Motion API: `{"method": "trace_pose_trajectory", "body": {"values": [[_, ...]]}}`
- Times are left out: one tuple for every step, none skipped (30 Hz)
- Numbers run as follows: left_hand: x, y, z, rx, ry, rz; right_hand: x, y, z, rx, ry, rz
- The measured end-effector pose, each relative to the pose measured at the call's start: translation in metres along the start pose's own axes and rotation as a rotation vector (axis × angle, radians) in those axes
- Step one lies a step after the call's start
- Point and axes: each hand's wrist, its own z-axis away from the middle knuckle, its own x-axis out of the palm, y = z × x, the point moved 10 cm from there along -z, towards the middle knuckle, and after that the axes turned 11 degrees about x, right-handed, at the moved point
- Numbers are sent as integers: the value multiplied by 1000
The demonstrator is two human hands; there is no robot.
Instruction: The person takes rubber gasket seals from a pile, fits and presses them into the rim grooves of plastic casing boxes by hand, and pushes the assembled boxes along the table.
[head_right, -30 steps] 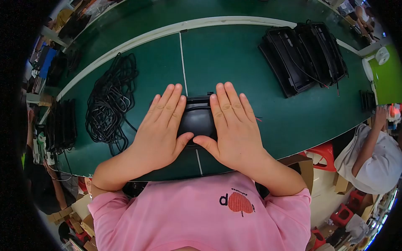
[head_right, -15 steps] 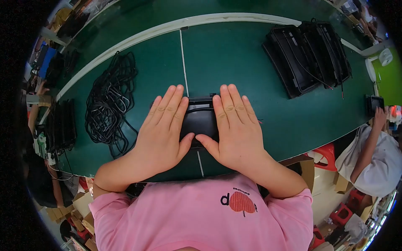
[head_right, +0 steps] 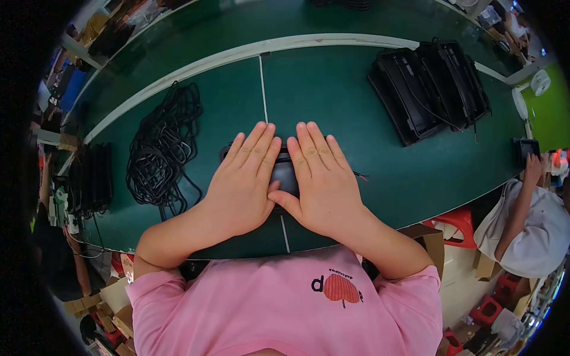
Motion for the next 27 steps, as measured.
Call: {"method": "trace_pose_trajectory", "body": {"values": [[-2,0,-1,7,-6,3,-4,-2,2,-3,13,4],[-9,2,-2,13,4,-10,-9,-4,3,1,22,2],[-22,6,-2,14,30,-39,-13,-5,0,5,32,-1],[-28,8,-1,13,45,-58,-15,-6,-4,5,35,-2],[-21,3,-1,9,33,-47,-13,-11,-6,-13,10,9],[-11,-3,0,6,27,-56,-7,-15,-6,-28,-24,16],[-5,-3,4,3,18,-63,5,-11,-5,-20,-10,22],[-6,-4,6,4,18,-55,5,-10,-5,-24,-6,25],[-8,-6,4,6,28,-71,5,-8,-7,-22,-3,-1],[-7,-4,5,5,23,-40,5,-7,-4,-11,-16,-33],[-7,-4,5,7,23,-14,2,-7,-2,-15,-9,-32],[-11,-4,6,8,25,-22,-3,-4,-2,5,4,-48],[-14,-4,8,1,15,13,-8,0,0,26,10,-64],[-18,-6,9,-7,8,45,-15,2,0,20,13,-64],[-21,-8,10,-9,5,44,-23,4,1,21,13,2],[-24,-11,13,-27,4,15,-25,6,4,28,7,65],[-26,-14,15,-44,1,-12,-19,11,4,26,-14,81],[-15,-18,18,-51,-21,-8,-12,15,5,35,-22,78],[-13,-17,18,-50,-23,-4,-5,18,5,41,-24,45],[-13,-18,17,-63,-17,1,-4,20,3,41,-19,15],[-14,-19,18,-79,-13,6,-5,21,3,38,-15,14],[-17,-21,18,-80,-11,1,-5,22,3,36,-31,-5],[-16,-23,18,-49,-34,53,-6,24,2,32,-44,-23],[-16,-25,20,-21,-61,111,-9,35,0,72,-96,-144],[-22,-33,25,-53,-35,204,-13,50,-2,113,-149,-263],[-27,-41,30,-84,-8,298,-29,65,-4,161,-80,-420],[-40,-44,31,-108,40,192,-47,78,-8,202,23,-438]]}}
